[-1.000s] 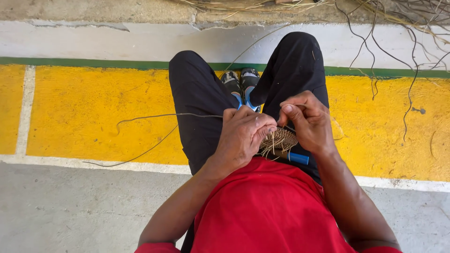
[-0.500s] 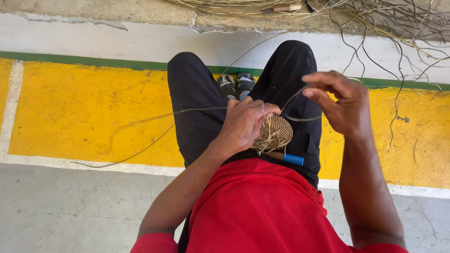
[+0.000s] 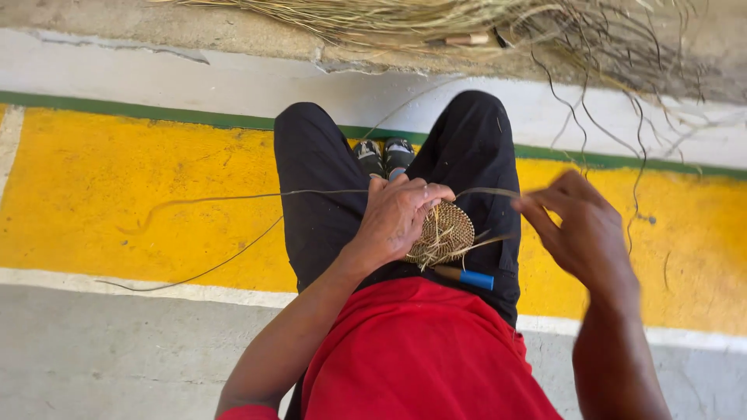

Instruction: Weaving a circular base from flexible plant strips using hand tools while seated.

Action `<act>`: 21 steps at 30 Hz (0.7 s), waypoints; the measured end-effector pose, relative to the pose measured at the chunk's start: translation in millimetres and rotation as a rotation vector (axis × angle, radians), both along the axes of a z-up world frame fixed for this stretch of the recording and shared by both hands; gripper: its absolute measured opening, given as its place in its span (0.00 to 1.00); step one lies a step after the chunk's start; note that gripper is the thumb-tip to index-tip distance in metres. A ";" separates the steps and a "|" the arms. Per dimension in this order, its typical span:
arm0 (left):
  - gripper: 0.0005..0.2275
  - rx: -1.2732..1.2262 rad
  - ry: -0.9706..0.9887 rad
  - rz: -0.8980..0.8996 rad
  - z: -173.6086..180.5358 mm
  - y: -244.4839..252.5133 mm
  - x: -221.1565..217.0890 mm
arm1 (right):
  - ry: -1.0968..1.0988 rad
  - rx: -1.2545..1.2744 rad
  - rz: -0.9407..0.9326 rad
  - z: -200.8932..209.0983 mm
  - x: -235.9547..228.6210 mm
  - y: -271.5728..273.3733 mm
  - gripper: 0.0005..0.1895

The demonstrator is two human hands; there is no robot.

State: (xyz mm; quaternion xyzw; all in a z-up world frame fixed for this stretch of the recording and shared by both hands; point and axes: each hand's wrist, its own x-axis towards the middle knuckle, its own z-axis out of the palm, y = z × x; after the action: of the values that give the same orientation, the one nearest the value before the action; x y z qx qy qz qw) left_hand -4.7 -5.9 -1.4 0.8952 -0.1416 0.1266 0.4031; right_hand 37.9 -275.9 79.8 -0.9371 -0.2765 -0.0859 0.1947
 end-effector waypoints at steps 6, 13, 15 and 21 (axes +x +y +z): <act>0.10 0.020 0.057 0.017 -5.9 -0.4 6.1 | 0.343 0.792 0.411 12.4 -4.0 -45.7 0.09; 0.09 -0.014 0.253 0.009 6.4 2.1 12.9 | 0.262 1.042 0.256 -2.9 -9.7 -38.9 0.11; 0.09 -0.009 0.195 0.000 -0.7 2.5 11.5 | 0.251 1.096 0.215 -13.1 -15.1 -34.8 0.12; 0.12 -0.024 0.102 -0.024 -0.6 2.4 9.9 | 0.276 0.932 0.149 -63.7 -27.2 22.3 0.07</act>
State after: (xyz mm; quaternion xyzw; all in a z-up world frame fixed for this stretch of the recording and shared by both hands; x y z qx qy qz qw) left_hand 5.2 -3.4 -2.0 0.8938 -0.1299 0.0777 0.4222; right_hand 10.7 -253.5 16.1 -0.7306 -0.2466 -0.0615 0.6338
